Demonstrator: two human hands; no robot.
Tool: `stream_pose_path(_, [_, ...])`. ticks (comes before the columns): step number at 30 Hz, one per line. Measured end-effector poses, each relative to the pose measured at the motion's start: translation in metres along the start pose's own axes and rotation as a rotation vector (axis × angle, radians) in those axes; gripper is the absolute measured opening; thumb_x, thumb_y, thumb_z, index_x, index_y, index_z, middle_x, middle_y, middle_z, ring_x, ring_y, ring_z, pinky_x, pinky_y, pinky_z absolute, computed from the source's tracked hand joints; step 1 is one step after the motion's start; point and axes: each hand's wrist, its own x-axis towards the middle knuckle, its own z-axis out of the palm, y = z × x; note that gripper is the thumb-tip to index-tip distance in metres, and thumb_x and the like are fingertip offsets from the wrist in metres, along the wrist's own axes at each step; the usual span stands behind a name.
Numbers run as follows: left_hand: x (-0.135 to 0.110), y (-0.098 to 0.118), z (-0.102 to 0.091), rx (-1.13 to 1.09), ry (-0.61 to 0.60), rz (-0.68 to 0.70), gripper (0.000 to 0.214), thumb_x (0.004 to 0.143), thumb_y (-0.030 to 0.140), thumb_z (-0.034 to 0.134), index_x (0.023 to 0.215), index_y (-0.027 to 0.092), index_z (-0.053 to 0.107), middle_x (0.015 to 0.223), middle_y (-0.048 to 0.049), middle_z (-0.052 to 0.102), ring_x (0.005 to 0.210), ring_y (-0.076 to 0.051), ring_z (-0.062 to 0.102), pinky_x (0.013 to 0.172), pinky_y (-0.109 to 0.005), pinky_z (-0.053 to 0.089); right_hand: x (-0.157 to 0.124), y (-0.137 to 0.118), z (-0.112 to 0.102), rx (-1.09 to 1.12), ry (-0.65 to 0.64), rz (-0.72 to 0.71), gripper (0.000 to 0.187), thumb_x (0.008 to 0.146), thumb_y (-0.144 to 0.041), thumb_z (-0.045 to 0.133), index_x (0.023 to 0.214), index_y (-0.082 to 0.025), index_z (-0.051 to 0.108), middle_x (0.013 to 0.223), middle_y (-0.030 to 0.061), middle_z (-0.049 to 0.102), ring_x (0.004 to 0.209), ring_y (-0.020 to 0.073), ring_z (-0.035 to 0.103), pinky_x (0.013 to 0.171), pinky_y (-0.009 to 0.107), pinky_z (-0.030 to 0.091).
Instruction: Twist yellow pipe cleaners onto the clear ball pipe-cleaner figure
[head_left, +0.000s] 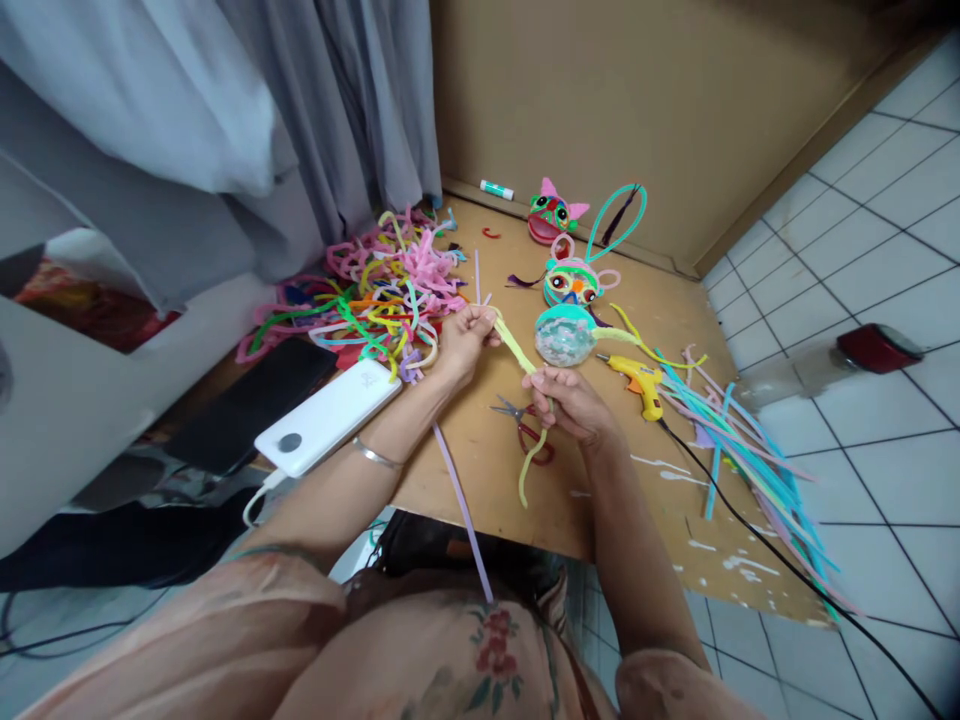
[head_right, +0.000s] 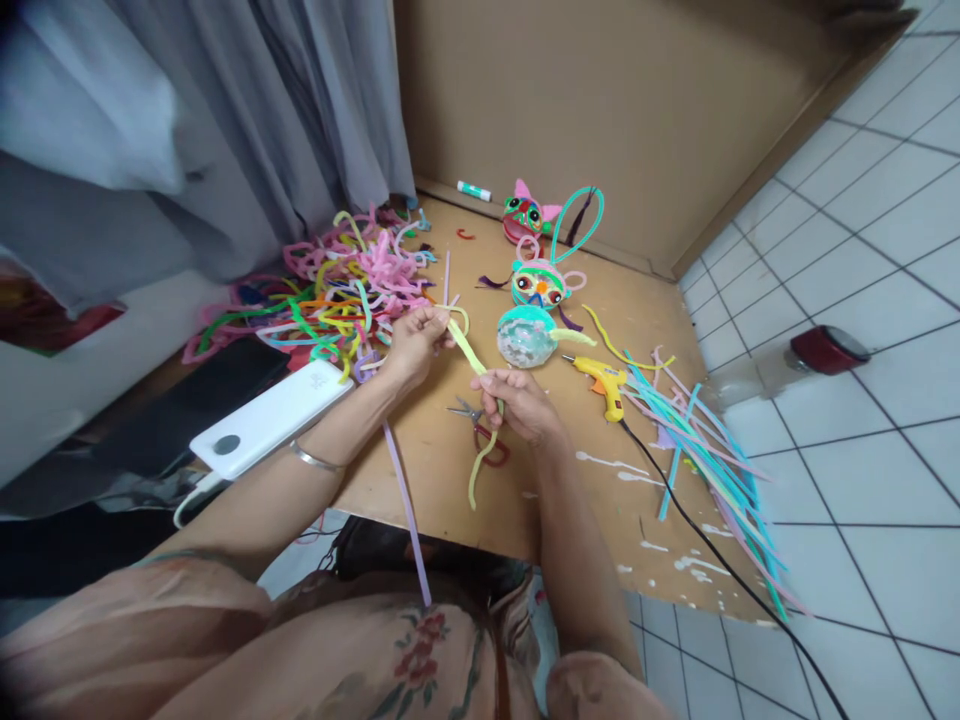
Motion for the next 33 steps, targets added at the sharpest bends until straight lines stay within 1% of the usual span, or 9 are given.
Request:
stream_pose_path(3, [0.001, 0.000, -0.001, -0.037, -0.008, -0.025, 0.028, 0.067, 0.032, 0.079, 0.066, 0.014, 0.059, 0.055, 0.0026, 0.058, 0.047, -0.006, 0.053, 0.048, -0.017, 0.046, -0.001, 0.001, 0.002, -0.024, 0.000, 0.006, 0.024, 0.074, -0.039, 0.067, 0.077, -0.015, 0.064, 0.045, -0.0059, 0.055, 0.033, 0.0060, 0.044, 0.036, 0.019, 0.037])
stream_pose_path(7, [0.001, 0.002, -0.002, -0.010, -0.001, 0.038, 0.027, 0.067, 0.033, 0.079, 0.069, 0.014, 0.060, 0.055, 0.0024, 0.059, 0.044, -0.006, 0.052, 0.044, -0.017, 0.043, -0.001, 0.003, 0.004, -0.004, 0.032, 0.046, 0.030, 0.073, -0.042, 0.066, 0.086, -0.015, 0.065, 0.049, -0.0030, 0.062, 0.035, 0.0094, 0.052, 0.039, 0.021, 0.043])
stream_pose_path(15, [0.009, 0.008, -0.006, -0.011, 0.140, 0.187, 0.025, 0.068, 0.034, 0.078, 0.072, 0.014, 0.062, 0.060, 0.0027, 0.063, 0.046, -0.004, 0.053, 0.045, -0.015, 0.042, 0.005, 0.013, 0.005, -0.179, 0.129, 0.076, 0.036, 0.072, -0.048, 0.065, 0.086, -0.016, 0.062, 0.054, 0.0008, 0.067, 0.041, 0.0116, 0.056, 0.043, 0.022, 0.046])
stream_pose_path(17, [0.008, 0.009, -0.006, -0.005, 0.135, 0.207, 0.026, 0.069, 0.035, 0.078, 0.074, 0.014, 0.063, 0.061, 0.0029, 0.063, 0.047, -0.004, 0.053, 0.045, -0.015, 0.042, 0.008, 0.019, 0.008, -0.303, 0.173, -0.004, 0.036, 0.076, -0.051, 0.060, 0.083, -0.016, 0.063, 0.059, 0.0016, 0.068, 0.045, 0.0114, 0.057, 0.048, 0.023, 0.047])
stream_pose_path(20, [0.005, 0.010, -0.004, 0.005, 0.088, 0.187, 0.027, 0.068, 0.036, 0.078, 0.075, 0.014, 0.064, 0.061, 0.0023, 0.063, 0.047, -0.005, 0.054, 0.046, -0.015, 0.043, 0.010, 0.026, 0.013, -0.642, 0.316, -0.209, 0.035, 0.085, -0.048, 0.050, 0.075, -0.017, 0.065, 0.063, 0.0024, 0.066, 0.055, 0.0131, 0.058, 0.058, 0.026, 0.048])
stream_pose_path(23, [0.001, 0.011, -0.001, 0.007, 0.048, 0.173, 0.029, 0.067, 0.038, 0.078, 0.075, 0.014, 0.064, 0.064, 0.0010, 0.064, 0.049, -0.006, 0.056, 0.047, -0.016, 0.045, 0.012, 0.028, 0.016, -0.896, 0.471, -0.414, 0.031, 0.089, -0.039, 0.045, 0.083, -0.018, 0.068, 0.077, 0.0058, 0.069, 0.074, 0.0185, 0.062, 0.073, 0.032, 0.049])
stream_pose_path(26, [-0.001, 0.012, 0.000, 0.030, 0.028, 0.179, 0.032, 0.068, 0.042, 0.077, 0.075, 0.014, 0.062, 0.064, 0.0004, 0.064, 0.050, -0.007, 0.058, 0.048, -0.017, 0.047, 0.012, 0.024, 0.014, -0.825, 0.593, -0.527, 0.030, 0.088, -0.036, 0.046, 0.091, -0.018, 0.070, 0.088, 0.0066, 0.070, 0.085, 0.0197, 0.062, 0.081, 0.034, 0.047])
stream_pose_path(30, [-0.005, 0.014, -0.001, 0.124, 0.002, 0.294, 0.036, 0.071, 0.048, 0.073, 0.078, 0.015, 0.062, 0.065, 0.0003, 0.063, 0.053, -0.008, 0.059, 0.052, -0.019, 0.049, 0.008, 0.013, 0.008, -0.528, 0.771, -0.570, 0.030, 0.087, -0.038, 0.050, 0.092, -0.015, 0.069, 0.068, 0.0007, 0.063, 0.062, 0.0139, 0.056, 0.063, 0.028, 0.047])
stream_pose_path(33, [-0.012, 0.013, -0.001, 0.266, -0.035, 0.435, 0.033, 0.077, 0.047, 0.069, 0.088, 0.016, 0.063, 0.069, -0.0007, 0.064, 0.058, -0.009, 0.060, 0.057, -0.020, 0.050, 0.003, 0.007, 0.008, -0.582, 0.897, -0.723, 0.027, 0.088, -0.035, 0.050, 0.093, -0.015, 0.068, 0.077, 0.0036, 0.066, 0.067, 0.0147, 0.059, 0.065, 0.028, 0.049])
